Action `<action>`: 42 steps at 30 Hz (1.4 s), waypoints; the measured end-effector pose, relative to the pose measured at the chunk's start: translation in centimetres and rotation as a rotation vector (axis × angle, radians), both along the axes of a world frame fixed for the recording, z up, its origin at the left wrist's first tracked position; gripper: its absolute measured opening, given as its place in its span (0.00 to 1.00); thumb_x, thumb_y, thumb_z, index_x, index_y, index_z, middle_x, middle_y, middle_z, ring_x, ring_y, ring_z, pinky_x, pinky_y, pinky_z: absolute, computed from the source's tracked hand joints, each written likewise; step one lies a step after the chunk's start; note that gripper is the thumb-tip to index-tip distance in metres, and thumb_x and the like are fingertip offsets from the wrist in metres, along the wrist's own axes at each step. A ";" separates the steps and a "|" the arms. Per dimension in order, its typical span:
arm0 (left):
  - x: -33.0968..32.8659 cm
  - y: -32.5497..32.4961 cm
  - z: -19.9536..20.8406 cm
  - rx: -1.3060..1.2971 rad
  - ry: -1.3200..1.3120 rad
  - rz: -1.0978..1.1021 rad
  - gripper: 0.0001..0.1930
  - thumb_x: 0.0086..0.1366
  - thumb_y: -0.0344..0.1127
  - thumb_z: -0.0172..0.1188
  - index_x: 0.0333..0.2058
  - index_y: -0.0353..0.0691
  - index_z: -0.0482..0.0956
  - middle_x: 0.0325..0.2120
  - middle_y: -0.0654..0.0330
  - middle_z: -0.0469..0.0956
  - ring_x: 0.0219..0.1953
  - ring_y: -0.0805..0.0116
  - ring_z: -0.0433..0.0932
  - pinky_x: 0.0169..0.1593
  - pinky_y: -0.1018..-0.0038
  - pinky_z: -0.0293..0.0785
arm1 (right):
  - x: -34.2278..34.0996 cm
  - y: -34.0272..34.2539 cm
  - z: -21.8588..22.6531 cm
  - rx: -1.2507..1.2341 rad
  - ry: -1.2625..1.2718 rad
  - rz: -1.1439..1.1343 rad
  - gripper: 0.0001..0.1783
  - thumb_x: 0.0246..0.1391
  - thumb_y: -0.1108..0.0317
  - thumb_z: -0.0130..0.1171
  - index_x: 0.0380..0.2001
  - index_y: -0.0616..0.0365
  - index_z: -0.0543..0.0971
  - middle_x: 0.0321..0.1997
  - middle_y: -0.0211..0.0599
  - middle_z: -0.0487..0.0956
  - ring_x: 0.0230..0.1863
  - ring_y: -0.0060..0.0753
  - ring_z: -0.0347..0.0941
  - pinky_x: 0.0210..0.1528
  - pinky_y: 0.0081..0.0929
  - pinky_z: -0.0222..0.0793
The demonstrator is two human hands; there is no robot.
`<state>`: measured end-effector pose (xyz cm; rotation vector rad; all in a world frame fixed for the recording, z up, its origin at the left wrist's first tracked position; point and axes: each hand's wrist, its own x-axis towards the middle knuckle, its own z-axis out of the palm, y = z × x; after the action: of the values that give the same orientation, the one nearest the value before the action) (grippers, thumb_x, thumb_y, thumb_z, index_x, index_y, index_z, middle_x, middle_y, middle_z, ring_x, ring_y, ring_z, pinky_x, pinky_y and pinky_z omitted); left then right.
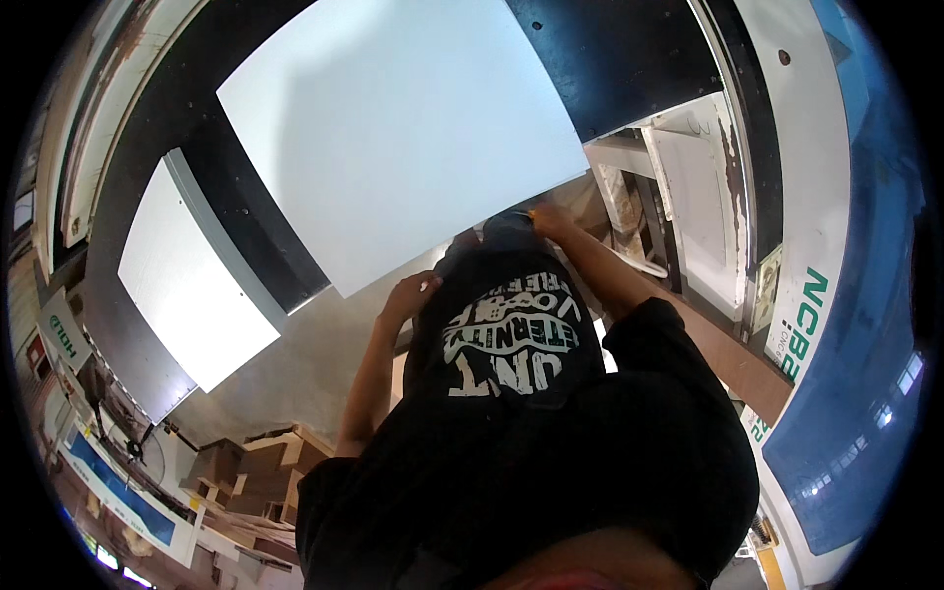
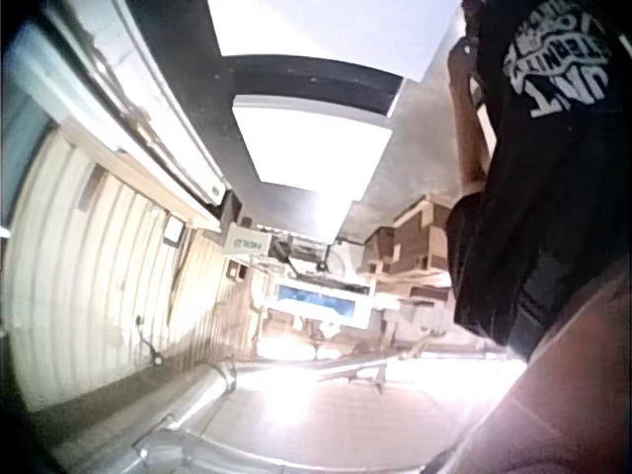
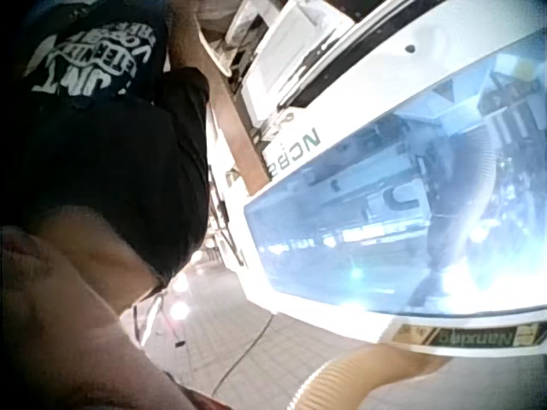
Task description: The person repeatedly picks up white rectangular panels from a stack, places them onto a machine surface, and then moves them to a growing pile. The person handles the panels one at a time, aligning them on the machine before transferring them to the final stack.
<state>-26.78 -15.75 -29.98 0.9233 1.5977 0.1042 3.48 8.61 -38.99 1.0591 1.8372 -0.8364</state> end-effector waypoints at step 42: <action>-2.5 -14.2 -4.0 -0.142 0.015 0.224 0.24 0.73 0.55 0.51 0.56 0.46 0.79 0.49 0.48 0.82 0.52 0.54 0.81 0.54 0.60 0.75 | 5.2 9.3 -8.6 -0.009 -0.236 -0.066 0.15 0.58 0.64 0.59 0.46 0.59 0.81 0.45 0.51 0.83 0.44 0.46 0.82 0.43 0.47 0.78</action>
<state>-29.28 -29.93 -33.95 0.6355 1.6954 0.1386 8.69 17.91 -47.55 1.1658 1.6067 -0.7240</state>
